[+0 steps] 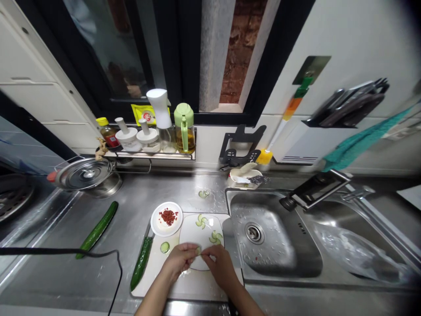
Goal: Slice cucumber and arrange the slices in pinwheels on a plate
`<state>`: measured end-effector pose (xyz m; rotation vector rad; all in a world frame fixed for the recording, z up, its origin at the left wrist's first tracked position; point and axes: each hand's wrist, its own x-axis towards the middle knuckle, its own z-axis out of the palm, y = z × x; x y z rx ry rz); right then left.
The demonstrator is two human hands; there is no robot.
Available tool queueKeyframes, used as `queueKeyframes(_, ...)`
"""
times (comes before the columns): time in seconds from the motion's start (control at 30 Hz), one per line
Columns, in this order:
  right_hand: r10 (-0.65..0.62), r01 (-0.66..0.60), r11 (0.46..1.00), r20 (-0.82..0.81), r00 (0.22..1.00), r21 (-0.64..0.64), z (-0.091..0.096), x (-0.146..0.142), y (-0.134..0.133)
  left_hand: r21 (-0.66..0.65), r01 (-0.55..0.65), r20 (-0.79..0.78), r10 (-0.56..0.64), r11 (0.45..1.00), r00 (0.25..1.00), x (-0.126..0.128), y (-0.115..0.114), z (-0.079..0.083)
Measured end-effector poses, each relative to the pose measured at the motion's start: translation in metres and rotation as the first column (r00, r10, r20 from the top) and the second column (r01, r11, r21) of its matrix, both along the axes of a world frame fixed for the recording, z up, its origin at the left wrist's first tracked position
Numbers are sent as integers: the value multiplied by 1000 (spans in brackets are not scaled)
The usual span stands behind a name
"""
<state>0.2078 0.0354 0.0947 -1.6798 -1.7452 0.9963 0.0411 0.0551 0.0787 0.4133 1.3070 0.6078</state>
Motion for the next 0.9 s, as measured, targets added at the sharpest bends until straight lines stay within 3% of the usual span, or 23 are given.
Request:
queueKeyframes(0.17, -78, 82, 987, 36, 996, -135, -10, -4, -1, 233, 135, -223, -82, 963, 971, 3, 5, -9)
queueKeyframes(0.3, -145, 162, 974, 114, 983, -156, -19, -9, -3, 291, 337, -468, -175, 895, 866, 4, 9, -10)
queueKeyframes(0.57, -85, 132, 983, 313, 946, -129, -22, -19, -7, 274, 622, -742, -250, 733, 622, 8, 5, -8)
queueKeyframes(0.73, -46, 97, 990, 414, 909, -101, -21, -24, -12, 160, 701, -833, -285, 695, 474, 13, 2, -5)
queueKeyframes(0.9, -10, 48, 996, 455, 891, -73, -22, -26, -13, 117, 736, -860, -302, 667, 411, 14, 2, -5)
